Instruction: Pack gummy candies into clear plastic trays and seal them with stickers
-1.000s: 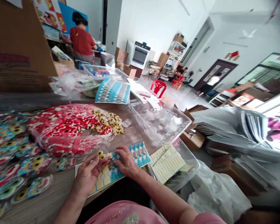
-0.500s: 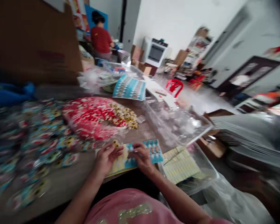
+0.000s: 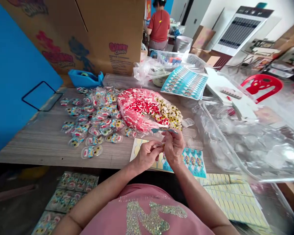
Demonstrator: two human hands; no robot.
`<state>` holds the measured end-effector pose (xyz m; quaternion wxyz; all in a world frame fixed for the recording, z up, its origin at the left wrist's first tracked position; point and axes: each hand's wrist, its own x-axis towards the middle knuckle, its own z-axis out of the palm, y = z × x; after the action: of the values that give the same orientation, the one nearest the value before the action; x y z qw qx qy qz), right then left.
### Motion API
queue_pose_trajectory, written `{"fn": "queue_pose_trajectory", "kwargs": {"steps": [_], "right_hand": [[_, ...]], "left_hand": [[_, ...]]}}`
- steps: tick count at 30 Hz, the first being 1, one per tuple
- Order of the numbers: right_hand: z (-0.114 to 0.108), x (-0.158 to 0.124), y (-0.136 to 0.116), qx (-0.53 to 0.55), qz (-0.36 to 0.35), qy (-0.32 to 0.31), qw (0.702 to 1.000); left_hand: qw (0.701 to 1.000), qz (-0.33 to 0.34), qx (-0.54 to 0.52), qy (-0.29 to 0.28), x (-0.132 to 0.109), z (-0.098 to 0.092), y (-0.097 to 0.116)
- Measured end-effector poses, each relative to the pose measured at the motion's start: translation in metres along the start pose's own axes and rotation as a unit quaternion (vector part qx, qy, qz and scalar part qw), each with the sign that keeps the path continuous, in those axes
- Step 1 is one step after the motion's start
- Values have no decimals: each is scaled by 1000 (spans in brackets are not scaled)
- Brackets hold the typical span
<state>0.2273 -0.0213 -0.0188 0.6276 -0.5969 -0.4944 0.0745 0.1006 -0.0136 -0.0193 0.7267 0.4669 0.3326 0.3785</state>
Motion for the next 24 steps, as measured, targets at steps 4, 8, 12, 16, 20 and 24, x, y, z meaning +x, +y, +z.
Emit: {"fn": "queue_pose_trajectory", "kwargs": {"steps": [4,8,12,16,20,24], "right_hand": [[15,1,-5,-31,-55,-36,997],[24,1,-10,-13,-57,-38,998],[39,-2,-9,-3,-46,-37,998],[44,11,-4,90,30,-51,994],[27,39,-7,161,105,-201,961],[18,47,-14,116,79,-414,899]], "left_hand": [[1000,-3,10,5,-10,-10,14],[999,-25,-39,15,-17,-22,18],[998,-24,-21,48,-16,-32,18],[996,-31,-8,86,-13,-47,21],[992,-67,-12,105,-11,-62,26],[988,-109,-31,102,-10,-71,31]]}}
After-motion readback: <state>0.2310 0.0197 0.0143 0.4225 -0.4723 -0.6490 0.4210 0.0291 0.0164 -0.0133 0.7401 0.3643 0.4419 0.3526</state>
